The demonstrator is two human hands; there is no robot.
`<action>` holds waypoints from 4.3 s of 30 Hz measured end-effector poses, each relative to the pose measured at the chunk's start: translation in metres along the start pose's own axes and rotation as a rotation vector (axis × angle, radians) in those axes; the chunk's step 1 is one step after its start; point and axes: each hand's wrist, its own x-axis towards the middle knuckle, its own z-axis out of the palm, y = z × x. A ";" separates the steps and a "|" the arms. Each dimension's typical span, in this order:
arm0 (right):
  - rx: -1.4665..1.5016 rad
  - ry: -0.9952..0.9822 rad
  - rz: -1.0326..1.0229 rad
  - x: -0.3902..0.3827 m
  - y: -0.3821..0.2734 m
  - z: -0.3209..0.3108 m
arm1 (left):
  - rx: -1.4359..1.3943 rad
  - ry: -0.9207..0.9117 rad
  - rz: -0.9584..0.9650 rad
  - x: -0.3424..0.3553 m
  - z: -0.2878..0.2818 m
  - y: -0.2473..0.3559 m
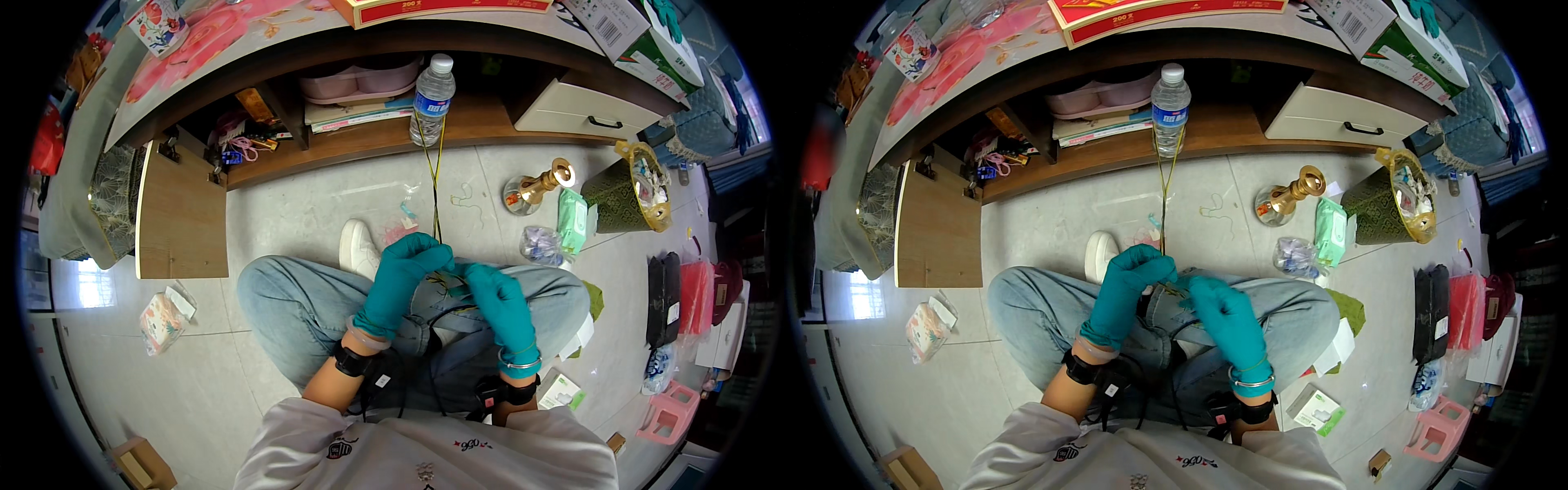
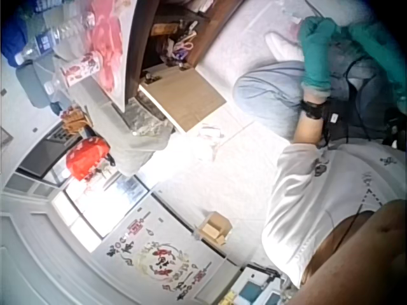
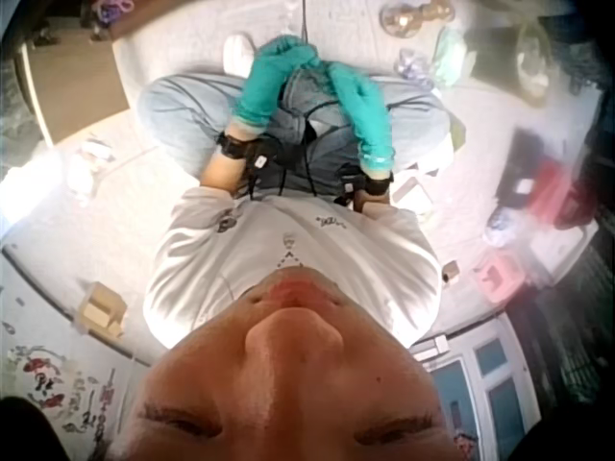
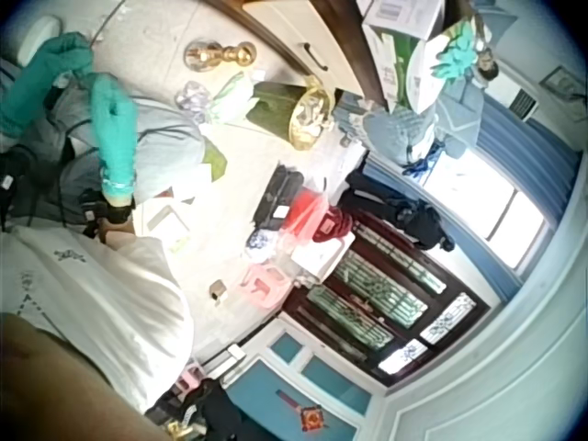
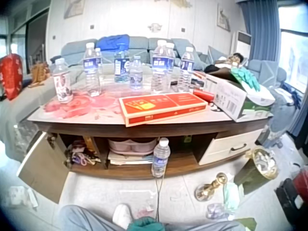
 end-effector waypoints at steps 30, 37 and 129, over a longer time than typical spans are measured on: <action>0.872 0.215 0.042 0.056 0.026 -0.019 | -0.263 0.216 0.135 -0.006 -0.036 0.031; 0.577 0.101 -0.019 0.041 0.011 -0.008 | -0.730 -0.369 -0.323 -0.005 -0.050 0.016; 0.853 0.145 0.101 0.060 0.015 0.014 | 0.225 0.271 0.186 -0.010 -0.021 0.018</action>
